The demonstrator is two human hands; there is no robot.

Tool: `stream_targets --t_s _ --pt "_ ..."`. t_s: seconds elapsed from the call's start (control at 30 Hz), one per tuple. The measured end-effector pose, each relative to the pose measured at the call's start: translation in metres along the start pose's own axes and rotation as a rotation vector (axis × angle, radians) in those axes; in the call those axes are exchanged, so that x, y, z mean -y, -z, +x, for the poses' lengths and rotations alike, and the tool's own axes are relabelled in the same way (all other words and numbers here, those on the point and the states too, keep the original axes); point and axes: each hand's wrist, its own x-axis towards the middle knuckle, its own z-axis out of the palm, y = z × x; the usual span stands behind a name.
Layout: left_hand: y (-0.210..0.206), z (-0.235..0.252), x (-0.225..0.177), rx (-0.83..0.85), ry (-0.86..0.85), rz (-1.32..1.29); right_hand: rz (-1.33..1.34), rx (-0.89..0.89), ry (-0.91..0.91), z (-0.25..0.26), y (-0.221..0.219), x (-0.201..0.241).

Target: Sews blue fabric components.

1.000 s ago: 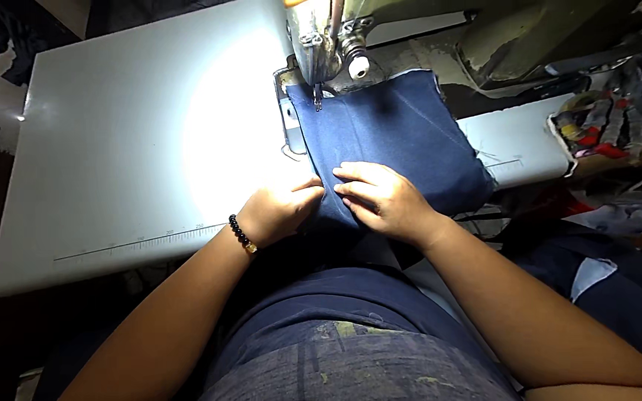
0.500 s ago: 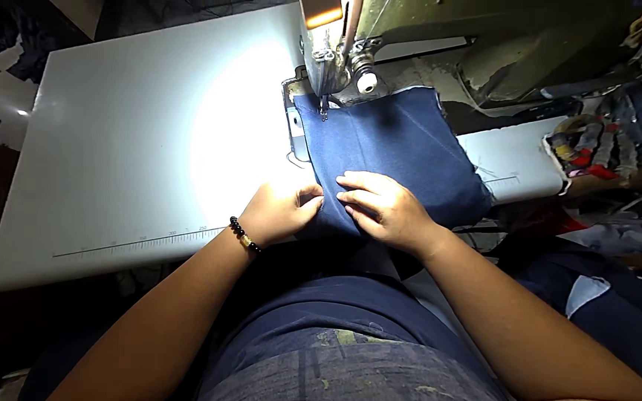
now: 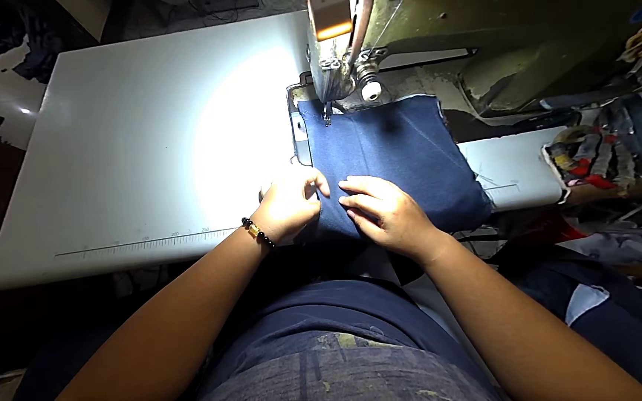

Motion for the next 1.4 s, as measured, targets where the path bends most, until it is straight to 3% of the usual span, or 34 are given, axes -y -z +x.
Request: stream_targets --t_s 0.1,0.17,0.23,0.33,0.4,0.83,1.27,1.4 --pt "0.003 0.0 -0.002 0.062 0.069 0.07 0.011 0.042 -0.016 0.001 0.003 0.001" --pt "0.003 -0.003 0.002 0.032 0.028 0.092 -0.001 0.067 -0.013 0.002 0.004 0.002" --pt "-0.003 -0.008 0.017 -0.051 -0.179 0.115 -0.017 0.082 -0.007 0.002 0.005 0.002" --pt "-0.004 -0.016 0.041 -0.134 -0.617 0.354 -0.034 0.091 0.0 0.001 0.006 0.001" --pt "0.0 -0.019 0.044 -0.081 -0.705 0.402 -0.036 0.085 0.003 0.001 0.005 0.0" --pt "0.002 -0.004 0.042 -0.058 -0.634 0.321 -0.017 0.109 0.055 0.015 0.011 -0.02" --pt "0.041 0.087 0.056 0.056 -0.516 0.366 -0.02 0.247 0.077 0.097 0.016 -0.087" --pt "0.048 0.102 0.058 0.052 -0.52 0.426 -0.032 0.193 0.162 0.111 0.012 -0.105"
